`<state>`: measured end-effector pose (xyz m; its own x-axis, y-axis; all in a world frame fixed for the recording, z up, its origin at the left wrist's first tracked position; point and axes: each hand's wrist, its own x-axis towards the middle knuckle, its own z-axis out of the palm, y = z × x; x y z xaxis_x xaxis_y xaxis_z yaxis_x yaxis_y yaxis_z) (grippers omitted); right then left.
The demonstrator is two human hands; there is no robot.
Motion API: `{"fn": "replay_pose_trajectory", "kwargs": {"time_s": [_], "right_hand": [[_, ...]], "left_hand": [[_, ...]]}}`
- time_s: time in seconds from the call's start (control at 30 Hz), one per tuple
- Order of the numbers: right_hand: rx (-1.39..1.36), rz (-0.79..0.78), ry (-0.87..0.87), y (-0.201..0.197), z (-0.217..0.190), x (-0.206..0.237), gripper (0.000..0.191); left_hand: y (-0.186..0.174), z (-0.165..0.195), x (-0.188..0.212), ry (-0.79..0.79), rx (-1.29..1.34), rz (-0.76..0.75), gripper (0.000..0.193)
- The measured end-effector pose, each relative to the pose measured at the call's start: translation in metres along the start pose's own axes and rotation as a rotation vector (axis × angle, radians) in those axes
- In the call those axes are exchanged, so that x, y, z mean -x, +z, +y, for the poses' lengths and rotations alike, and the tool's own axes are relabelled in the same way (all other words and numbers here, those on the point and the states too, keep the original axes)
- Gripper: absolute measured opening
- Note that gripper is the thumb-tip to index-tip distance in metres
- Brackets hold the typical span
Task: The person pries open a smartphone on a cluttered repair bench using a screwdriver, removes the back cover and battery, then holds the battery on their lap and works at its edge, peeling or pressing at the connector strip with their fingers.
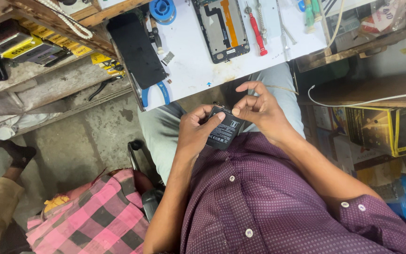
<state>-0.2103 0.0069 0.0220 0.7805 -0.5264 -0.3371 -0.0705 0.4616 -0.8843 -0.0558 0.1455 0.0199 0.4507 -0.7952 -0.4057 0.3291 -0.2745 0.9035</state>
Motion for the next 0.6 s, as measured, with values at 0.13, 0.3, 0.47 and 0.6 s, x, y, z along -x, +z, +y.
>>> {"fn": "replay_pose_trajectory", "kwargs": {"time_s": [0.13,0.3,0.47,0.6], "right_hand": [[0.422,0.066,-0.131,0.002,-0.004,0.005,0.041],[0.682,0.105,-0.458,0.003,-0.002,0.013,0.041],[0.905,0.102,-0.678,0.001,0.004,0.013,0.036],[0.984,0.065,-0.753,-0.001,0.005,0.01,0.031]], "left_hand": [[0.001,-0.002,0.001,0.003,0.03,0.021,0.017],[0.003,-0.004,0.001,0.012,0.012,0.059,0.017],[0.004,-0.004,0.001,0.021,-0.004,0.095,0.016],[0.005,-0.004,0.001,0.021,-0.01,0.107,0.017]]}}
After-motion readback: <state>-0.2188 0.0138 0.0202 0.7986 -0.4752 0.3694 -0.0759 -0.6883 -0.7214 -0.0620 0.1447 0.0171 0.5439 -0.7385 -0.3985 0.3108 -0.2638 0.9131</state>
